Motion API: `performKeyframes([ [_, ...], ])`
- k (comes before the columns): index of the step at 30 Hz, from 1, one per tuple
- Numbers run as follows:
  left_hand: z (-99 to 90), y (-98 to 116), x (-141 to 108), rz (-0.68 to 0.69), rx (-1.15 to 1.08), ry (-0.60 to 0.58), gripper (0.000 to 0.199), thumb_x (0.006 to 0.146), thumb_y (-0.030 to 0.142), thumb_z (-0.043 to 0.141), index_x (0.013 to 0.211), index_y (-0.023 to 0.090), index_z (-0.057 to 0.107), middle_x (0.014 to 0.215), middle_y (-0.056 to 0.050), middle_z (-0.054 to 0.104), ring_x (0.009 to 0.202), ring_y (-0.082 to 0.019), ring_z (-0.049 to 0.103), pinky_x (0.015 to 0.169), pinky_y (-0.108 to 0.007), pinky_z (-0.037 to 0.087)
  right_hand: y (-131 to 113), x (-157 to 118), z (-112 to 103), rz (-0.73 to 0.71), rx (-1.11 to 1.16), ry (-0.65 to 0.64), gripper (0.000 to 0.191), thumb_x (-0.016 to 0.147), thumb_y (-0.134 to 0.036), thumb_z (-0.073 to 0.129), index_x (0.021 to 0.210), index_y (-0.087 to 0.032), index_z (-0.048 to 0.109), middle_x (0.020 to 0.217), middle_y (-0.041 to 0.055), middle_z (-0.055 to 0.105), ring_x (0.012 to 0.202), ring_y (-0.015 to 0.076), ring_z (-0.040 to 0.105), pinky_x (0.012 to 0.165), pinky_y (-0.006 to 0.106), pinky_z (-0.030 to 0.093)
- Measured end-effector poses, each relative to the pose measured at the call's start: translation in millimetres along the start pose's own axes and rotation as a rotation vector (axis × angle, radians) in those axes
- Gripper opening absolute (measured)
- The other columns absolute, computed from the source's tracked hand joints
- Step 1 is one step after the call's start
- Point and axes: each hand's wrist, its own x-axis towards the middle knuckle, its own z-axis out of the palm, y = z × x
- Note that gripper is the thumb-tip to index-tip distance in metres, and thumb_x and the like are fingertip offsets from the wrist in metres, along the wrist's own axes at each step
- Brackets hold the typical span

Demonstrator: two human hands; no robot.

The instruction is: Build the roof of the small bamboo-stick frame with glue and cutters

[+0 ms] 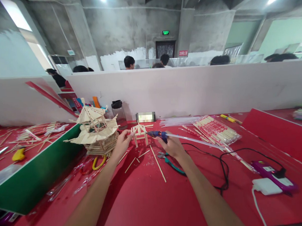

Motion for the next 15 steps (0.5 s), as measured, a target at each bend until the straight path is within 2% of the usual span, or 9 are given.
performKeyframes([
  [5, 0.2, 0, 0, -0.008, -0.013, 0.029, 0.026, 0.083, 0.044, 0.064, 0.081, 0.019, 0.063, 0.07, 0.001, 0.056, 0.068, -0.015, 0.052, 0.064, -0.025, 0.043, 0, 1, 0, 0.008, 0.005, 0.01, 0.044, 0.096, -0.055, 0.043, 0.088, -0.021, 0.07, 0.077, 0.0058, 0.07, 0.081, 0.0249, 0.068, 0.073, 0.031, 0.048],
  [15, 0.2, -2, 1, 0.003, 0.003, 0.028, 0.024, 0.084, 0.042, 0.063, 0.08, 0.019, 0.062, 0.071, 0.0, 0.057, 0.07, -0.015, 0.052, 0.066, -0.025, 0.043, 1, 2, -11, 0.002, 0.125, -0.101, 0.04, 0.095, -0.051, 0.047, 0.091, -0.02, 0.072, 0.08, 0.0043, 0.072, 0.084, 0.0237, 0.068, 0.076, 0.031, 0.05],
])
